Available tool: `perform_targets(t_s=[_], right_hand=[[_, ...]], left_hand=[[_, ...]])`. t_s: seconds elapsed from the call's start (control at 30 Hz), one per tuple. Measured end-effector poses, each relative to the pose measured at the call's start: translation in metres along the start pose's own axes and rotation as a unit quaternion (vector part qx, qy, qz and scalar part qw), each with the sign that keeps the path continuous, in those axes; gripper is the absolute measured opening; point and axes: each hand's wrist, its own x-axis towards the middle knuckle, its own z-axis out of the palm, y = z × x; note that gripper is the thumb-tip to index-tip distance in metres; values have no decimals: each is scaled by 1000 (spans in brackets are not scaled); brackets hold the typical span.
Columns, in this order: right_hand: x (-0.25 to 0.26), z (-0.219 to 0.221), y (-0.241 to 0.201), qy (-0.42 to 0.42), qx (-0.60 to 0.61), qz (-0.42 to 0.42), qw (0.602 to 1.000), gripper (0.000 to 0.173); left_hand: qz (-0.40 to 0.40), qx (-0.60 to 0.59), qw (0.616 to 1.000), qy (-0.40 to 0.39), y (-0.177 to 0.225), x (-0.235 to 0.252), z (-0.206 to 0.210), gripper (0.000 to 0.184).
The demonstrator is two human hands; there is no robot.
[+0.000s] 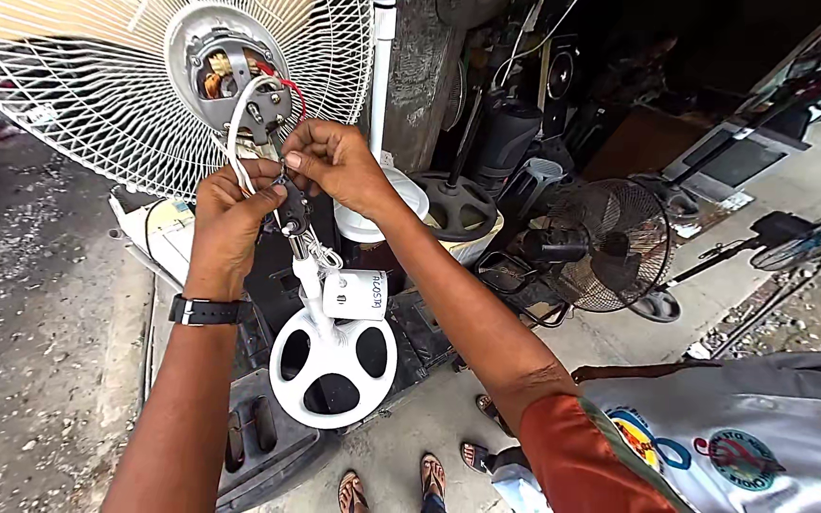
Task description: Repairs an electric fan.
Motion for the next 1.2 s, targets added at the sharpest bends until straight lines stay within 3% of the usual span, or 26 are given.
perform_targets(t_s=[0.37,0.87,1.2], right_hand=[[11,-18,-5,-103,-24,11,994,17],[14,-16,1,-109,34,17,993,10],[11,-9,14,-70,89,9,994,10]], left_hand=[[2,-15,1000,-19,-4,1,-7,24],[-15,-21,1000,-3,0,5,-6,17],[-20,-23,1000,4,0,8,-5,13]])
